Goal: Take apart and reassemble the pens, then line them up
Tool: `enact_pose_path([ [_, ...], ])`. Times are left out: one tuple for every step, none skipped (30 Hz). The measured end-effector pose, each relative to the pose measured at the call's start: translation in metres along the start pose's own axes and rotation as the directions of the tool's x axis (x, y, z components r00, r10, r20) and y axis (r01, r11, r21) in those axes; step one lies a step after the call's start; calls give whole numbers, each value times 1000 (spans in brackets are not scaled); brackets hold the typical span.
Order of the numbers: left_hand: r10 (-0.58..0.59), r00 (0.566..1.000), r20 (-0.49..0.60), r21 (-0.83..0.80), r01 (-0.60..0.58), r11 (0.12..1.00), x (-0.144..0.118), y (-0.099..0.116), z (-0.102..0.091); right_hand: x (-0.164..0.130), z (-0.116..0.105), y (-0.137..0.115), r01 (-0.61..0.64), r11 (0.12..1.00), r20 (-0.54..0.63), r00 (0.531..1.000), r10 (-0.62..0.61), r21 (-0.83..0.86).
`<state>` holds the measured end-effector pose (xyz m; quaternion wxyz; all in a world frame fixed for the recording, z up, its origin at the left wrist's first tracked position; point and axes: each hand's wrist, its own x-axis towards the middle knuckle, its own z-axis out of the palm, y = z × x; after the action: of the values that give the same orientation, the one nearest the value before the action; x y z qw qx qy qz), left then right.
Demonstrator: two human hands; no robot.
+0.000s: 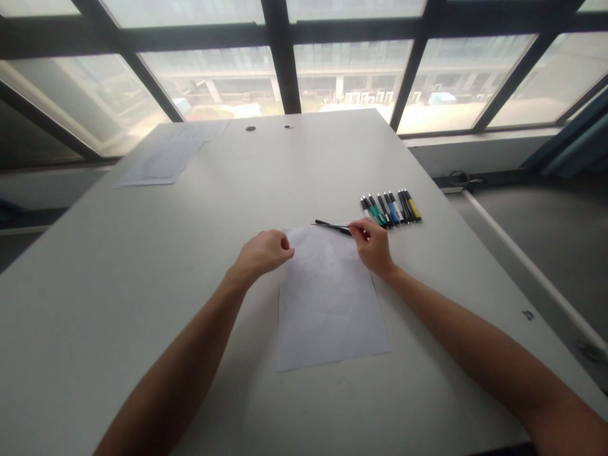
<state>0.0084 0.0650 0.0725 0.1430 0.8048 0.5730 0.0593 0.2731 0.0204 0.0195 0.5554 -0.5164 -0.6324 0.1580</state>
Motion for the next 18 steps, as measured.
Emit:
enact_pose_path([
  [13,999,-31,-11,-14,1000,-1,3,-2,0,0,0,0,1000,-1,1000,0,1],
  [29,998,-64,-23,-30,999,-1,5,-4,0,0,0,-1,1000,-2,1000,1,0],
  [47,995,-93,-38,-51,998,-2,8,-6,0,0,0,-2,1000,-2,1000,2,-2],
  [64,991,-117,-53,-70,996,-3,11,-8,0,0,0,-5,1000,-2,1000,5,-5],
  [79,987,-137,-71,-89,993,-3,14,-9,0,0,1,-8,1000,-2,1000,8,-7],
  [91,984,-155,-93,-106,990,-4,16,-10,0,0,1,-10,1000,-2,1000,10,-8],
  [105,980,-168,-121,-126,985,-4,18,-10,0,0,1,-11,1000,-1,1000,11,-8],
  [120,976,-181,-157,-149,976,-4,19,-10,0,0,1,-10,1000,-2,1000,10,-7],
  [135,971,-197,-199,-175,964,-3,20,-8,0,0,1,-9,1000,-1,1000,9,-6],
  [152,964,-218,-247,-205,947,-2,21,-5,0,0,1,-6,1000,0,1000,6,-6],
  [168,955,-243,-300,-238,924,-1,22,-2,0,0,2,-2,1000,0,1000,2,-5],
  [179,945,-272,-357,-272,894,0,24,3,0,0,2,1,1000,-1,1000,-1,-5],
  [181,936,-303,-417,-301,858,1,25,9,0,0,2,4,1000,-3,1000,-4,-6],
  [170,927,-334,-480,-322,816,2,27,16,0,0,2,4,1000,-6,1000,-5,-7],
  [149,921,-359,-539,-335,773,3,28,23,0,0,2,5,1000,-8,1000,-5,-7],
  [121,916,-382,-585,-342,735,4,29,29,0,0,2,5,1000,-10,1000,-5,-7],
  [92,910,-404,-619,-346,705,5,30,36,0,0,2,5,1000,-10,1000,-5,-5],
  [65,906,-418,-645,-347,681,6,30,41,0,0,1,7,1000,-10,1000,-7,-3],
])
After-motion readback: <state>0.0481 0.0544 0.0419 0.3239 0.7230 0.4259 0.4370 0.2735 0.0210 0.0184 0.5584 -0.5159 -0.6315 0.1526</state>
